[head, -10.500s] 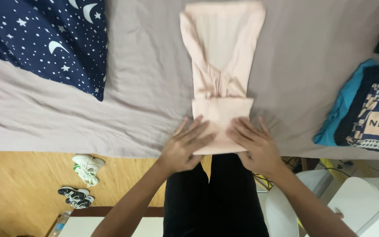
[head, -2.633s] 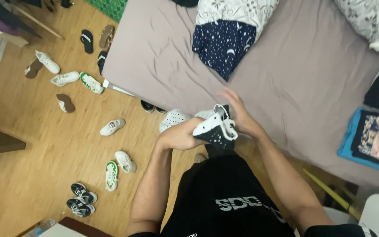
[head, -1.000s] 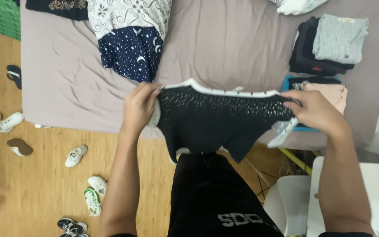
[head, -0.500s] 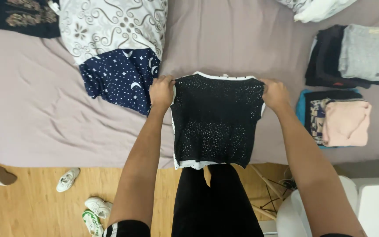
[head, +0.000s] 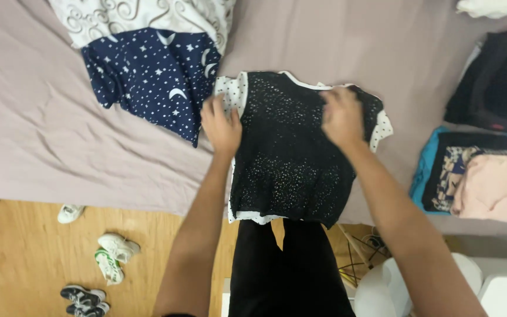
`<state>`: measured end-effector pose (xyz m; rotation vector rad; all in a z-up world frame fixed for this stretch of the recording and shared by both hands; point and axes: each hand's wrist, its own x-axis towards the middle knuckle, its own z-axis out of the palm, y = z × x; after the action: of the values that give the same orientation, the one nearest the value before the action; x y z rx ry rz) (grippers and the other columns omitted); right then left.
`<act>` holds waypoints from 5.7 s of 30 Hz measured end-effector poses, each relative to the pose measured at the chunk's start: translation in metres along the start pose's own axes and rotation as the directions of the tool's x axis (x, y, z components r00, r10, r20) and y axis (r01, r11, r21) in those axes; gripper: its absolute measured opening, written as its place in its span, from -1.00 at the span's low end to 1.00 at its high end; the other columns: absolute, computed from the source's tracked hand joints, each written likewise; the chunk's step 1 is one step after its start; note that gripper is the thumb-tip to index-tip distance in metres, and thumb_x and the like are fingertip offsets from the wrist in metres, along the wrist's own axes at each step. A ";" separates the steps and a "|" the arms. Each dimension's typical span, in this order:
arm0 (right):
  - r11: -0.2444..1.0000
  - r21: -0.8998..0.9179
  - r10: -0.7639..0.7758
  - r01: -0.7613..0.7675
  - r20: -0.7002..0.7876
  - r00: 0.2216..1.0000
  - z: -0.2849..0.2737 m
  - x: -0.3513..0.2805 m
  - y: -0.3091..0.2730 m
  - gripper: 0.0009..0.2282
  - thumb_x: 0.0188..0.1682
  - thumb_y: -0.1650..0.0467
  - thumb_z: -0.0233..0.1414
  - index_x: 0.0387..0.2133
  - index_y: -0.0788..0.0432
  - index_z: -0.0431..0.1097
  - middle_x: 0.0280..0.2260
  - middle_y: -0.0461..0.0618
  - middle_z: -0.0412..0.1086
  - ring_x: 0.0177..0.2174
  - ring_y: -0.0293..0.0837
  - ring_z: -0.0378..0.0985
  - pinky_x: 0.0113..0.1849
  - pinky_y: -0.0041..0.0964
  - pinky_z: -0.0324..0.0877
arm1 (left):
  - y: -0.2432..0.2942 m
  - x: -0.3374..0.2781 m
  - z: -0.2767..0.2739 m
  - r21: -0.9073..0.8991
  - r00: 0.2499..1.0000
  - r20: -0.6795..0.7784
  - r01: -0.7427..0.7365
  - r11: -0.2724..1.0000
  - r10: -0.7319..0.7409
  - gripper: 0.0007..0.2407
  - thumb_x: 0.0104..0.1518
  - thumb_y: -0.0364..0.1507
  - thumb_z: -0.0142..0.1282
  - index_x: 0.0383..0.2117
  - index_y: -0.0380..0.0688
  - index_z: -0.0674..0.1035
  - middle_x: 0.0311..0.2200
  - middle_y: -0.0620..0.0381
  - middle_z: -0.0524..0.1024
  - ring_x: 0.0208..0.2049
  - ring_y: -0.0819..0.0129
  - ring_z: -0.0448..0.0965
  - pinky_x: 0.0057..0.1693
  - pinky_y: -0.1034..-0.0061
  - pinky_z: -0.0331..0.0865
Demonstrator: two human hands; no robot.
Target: The person folds several pieces of clothing on a bed, including a patterned shirt, a pink long-sleeved top, a polka-dotted top, a black t-shirt, and a pink t-shirt. Each item is smoothed out, folded into a compact rectangle, and placed onto a growing stack.
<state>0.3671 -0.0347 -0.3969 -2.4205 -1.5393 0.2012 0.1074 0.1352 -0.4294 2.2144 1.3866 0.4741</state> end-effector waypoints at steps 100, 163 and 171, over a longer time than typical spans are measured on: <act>0.459 0.800 0.252 -0.388 0.301 0.920 0.084 -0.051 0.049 -0.69 0.06 0.63 0.12 0.05 0.17 0.50 0.13 -0.06 0.27 -0.14 -0.35 0.40 -0.18 -0.49 0.40 | 0.046 0.052 0.160 -0.306 0.917 0.105 0.397 0.865 -0.384 -0.84 0.12 -0.32 0.17 -0.34 -0.09 0.71 -0.41 0.03 0.70 -0.34 0.14 0.70 -0.15 0.31 0.51; 0.107 0.860 0.501 -0.498 0.386 0.774 0.058 -0.269 0.057 -0.69 -0.06 0.54 0.14 -0.09 0.23 0.22 -0.20 -0.11 0.37 -0.17 -0.28 0.42 -0.13 -0.39 0.34 | 0.238 -0.125 0.167 -0.275 0.702 0.683 -0.009 0.961 0.202 -0.10 -0.27 -0.54 0.32 0.35 0.22 0.12 0.24 -0.09 0.18 0.14 -0.12 0.34 0.15 0.21 0.42; 0.531 0.543 0.558 -0.651 0.353 0.751 0.031 -0.324 -0.001 -0.65 -0.07 0.49 0.20 -0.02 0.27 0.33 -0.19 0.25 0.50 -0.20 0.14 0.60 -0.12 -0.13 0.47 | 0.192 -0.154 0.211 -0.581 0.948 0.287 0.058 0.812 0.138 -0.47 0.21 -0.65 0.04 0.35 -0.09 0.27 0.20 -0.08 0.40 0.18 0.09 0.51 0.25 0.36 0.44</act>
<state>0.2194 -0.3223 -0.4345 -2.2458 -0.4149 0.8930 0.2937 -0.1199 -0.5003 1.7134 0.8674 0.4575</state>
